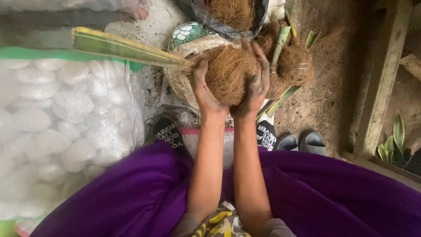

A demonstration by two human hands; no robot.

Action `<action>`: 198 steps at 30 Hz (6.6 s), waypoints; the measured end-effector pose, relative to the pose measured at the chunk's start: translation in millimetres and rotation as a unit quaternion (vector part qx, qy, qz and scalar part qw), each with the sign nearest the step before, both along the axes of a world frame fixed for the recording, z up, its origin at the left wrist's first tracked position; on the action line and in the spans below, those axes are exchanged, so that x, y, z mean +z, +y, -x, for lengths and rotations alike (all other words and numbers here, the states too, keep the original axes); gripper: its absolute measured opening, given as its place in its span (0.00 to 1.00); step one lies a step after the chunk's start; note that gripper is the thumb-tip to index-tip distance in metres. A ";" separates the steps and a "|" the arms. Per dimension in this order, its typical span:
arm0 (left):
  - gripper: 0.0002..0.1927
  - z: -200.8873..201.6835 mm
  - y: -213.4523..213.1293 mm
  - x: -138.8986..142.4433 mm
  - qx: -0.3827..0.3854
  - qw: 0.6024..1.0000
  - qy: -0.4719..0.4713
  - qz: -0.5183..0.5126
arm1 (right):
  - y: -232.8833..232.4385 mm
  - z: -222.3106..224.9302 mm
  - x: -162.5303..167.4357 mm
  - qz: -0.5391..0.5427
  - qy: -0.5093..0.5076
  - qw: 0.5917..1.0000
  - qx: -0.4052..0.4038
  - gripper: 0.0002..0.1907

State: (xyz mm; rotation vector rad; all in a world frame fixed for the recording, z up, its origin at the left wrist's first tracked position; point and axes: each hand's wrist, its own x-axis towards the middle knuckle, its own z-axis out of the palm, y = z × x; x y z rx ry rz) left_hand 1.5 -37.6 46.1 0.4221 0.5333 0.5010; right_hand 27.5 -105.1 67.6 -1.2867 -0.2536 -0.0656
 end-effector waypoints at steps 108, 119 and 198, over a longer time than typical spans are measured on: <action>0.37 18.7 39.3 -14.7 -0.173 0.961 -0.081 -0.201 | -44.8 -3.0 -36.7 -0.150 0.312 0.938 0.019 0.40; 0.24 21.9 11.8 -40.6 -0.114 0.987 -0.099 -0.050 | -24.0 -5.3 23.6 -0.058 0.167 0.979 0.106 0.50; 0.25 16.7 12.4 5.5 0.019 0.994 0.004 -0.109 | -1.6 8.8 7.3 0.103 -0.060 0.993 -0.022 0.39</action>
